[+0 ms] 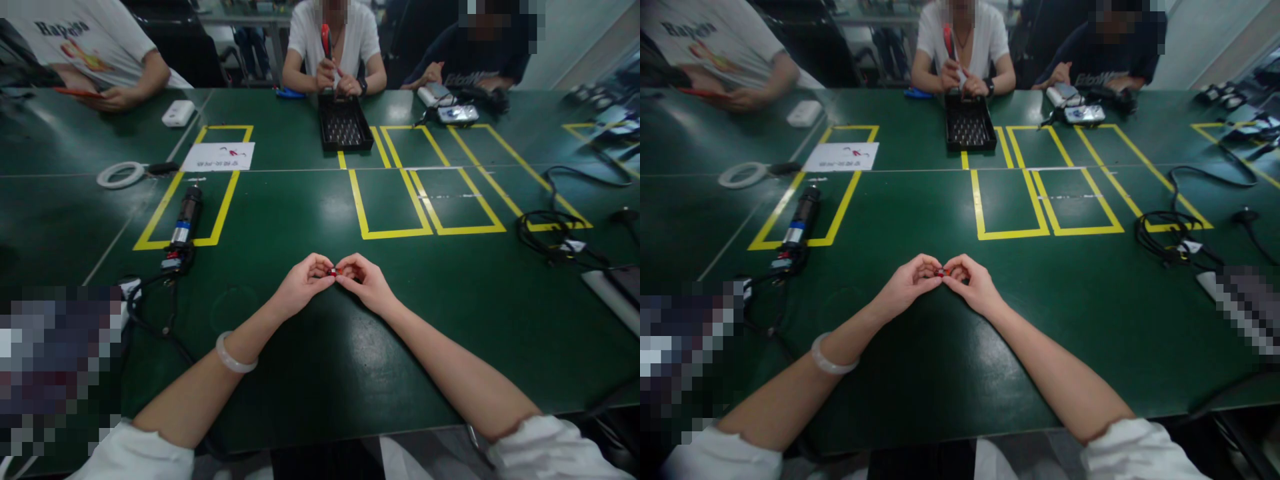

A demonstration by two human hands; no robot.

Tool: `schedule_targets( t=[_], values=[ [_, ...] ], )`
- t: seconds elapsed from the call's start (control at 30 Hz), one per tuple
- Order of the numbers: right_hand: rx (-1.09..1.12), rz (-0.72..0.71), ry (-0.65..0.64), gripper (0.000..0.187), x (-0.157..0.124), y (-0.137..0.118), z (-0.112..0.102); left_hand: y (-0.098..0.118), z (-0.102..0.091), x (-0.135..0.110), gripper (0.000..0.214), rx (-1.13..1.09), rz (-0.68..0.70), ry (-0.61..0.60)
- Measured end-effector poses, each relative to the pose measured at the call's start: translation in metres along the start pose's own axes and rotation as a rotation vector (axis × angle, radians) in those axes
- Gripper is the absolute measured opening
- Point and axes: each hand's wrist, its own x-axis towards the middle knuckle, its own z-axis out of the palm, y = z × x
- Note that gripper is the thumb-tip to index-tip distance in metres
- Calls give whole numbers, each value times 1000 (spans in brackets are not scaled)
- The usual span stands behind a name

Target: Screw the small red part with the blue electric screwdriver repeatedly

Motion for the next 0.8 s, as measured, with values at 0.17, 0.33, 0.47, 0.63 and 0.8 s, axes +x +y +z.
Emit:
schedule_targets(
  t=[0.17,0.33,0.47,0.63,0.8],
  values=[
    [-38,-52,7,25,0,1,-2,-2,-2,0,27,-4,-4,-22],
    [-64,-56,-4,20,1,3,-3,-5,-2,0,27,25,-6,-23],
    [-40,-17,-7,22,1,4,-5,0,-7,1,31,129,-2,-29],
    [-22,36,-21,22,1,4,-7,12,-56,1,48,411,67,114],
    [-42,54,-41,22,0,1,-7,8,-145,-19,67,1052,17,414]
  ],
)
